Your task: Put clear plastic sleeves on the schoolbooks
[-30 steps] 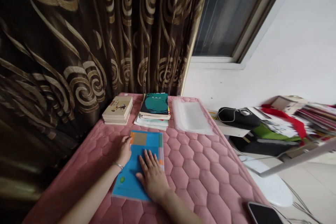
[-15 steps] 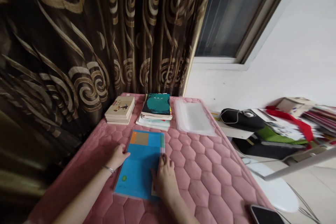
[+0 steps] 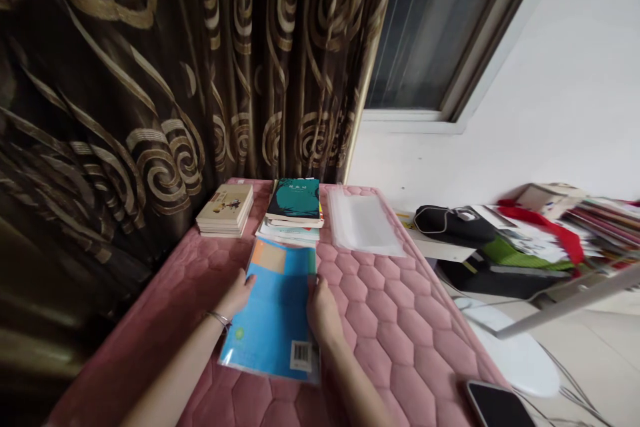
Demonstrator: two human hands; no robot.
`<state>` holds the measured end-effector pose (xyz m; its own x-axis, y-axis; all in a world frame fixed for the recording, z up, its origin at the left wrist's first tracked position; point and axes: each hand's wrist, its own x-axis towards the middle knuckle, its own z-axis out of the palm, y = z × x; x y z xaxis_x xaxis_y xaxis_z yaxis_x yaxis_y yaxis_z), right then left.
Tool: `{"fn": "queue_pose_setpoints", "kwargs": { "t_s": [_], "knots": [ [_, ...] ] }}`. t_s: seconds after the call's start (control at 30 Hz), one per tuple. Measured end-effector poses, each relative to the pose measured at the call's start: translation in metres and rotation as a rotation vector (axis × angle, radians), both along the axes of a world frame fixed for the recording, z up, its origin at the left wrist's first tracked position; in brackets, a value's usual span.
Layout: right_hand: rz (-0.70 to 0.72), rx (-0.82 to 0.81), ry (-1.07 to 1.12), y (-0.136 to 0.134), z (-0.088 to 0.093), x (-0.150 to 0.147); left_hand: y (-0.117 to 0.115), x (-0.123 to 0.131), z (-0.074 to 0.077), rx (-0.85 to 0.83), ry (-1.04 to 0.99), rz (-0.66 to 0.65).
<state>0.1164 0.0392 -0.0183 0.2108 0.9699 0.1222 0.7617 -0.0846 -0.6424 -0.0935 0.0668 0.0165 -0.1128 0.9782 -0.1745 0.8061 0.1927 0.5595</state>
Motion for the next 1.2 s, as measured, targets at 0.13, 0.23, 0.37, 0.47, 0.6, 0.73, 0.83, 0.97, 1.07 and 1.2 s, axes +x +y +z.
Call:
{"fn": "queue_pose_setpoints", "kwargs": {
  "t_s": [0.13, 0.23, 0.37, 0.47, 0.6, 0.73, 0.83, 0.97, 1.07, 1.2],
  "knots": [
    [-0.036, 0.001, -0.047, -0.001, 0.005, 0.032, -0.004, 0.024, 0.004, 0.037, 0.001, -0.033],
    [-0.028, -0.112, -0.222, -0.007, 0.010, 0.040, -0.009, 0.038, 0.004, 0.040, 0.032, -0.033],
    [-0.025, -0.025, -0.465, -0.016, 0.015, 0.029, -0.015, 0.049, 0.001, 0.059, 0.147, -0.043],
    [0.240, 0.116, -0.515, -0.021, 0.011, 0.018, -0.018, 0.051, -0.001, 0.086, 0.236, -0.049],
    [0.435, 0.041, -0.467, -0.022, -0.007, 0.019, -0.020, 0.048, -0.002, 0.097, 0.324, -0.046],
    [0.413, 0.049, -0.459, -0.019, -0.023, 0.032, -0.036, 0.060, -0.009, 0.313, 0.512, -0.145],
    [0.474, 0.090, -0.489, -0.019, -0.031, 0.041, -0.061, 0.082, -0.026, 0.419, 0.367, -0.582],
    [0.537, 0.132, -0.523, -0.014, -0.036, 0.053, -0.088, 0.098, -0.045, 0.414, 0.191, -0.796],
    [0.492, 0.098, -0.531, 0.000, -0.034, 0.062, -0.095, 0.091, -0.044, 0.398, 0.165, -0.833],
    [0.407, -0.001, -0.543, 0.030, -0.023, 0.072, -0.103, 0.075, -0.036, 0.373, 0.140, -0.869]
  ]
}}
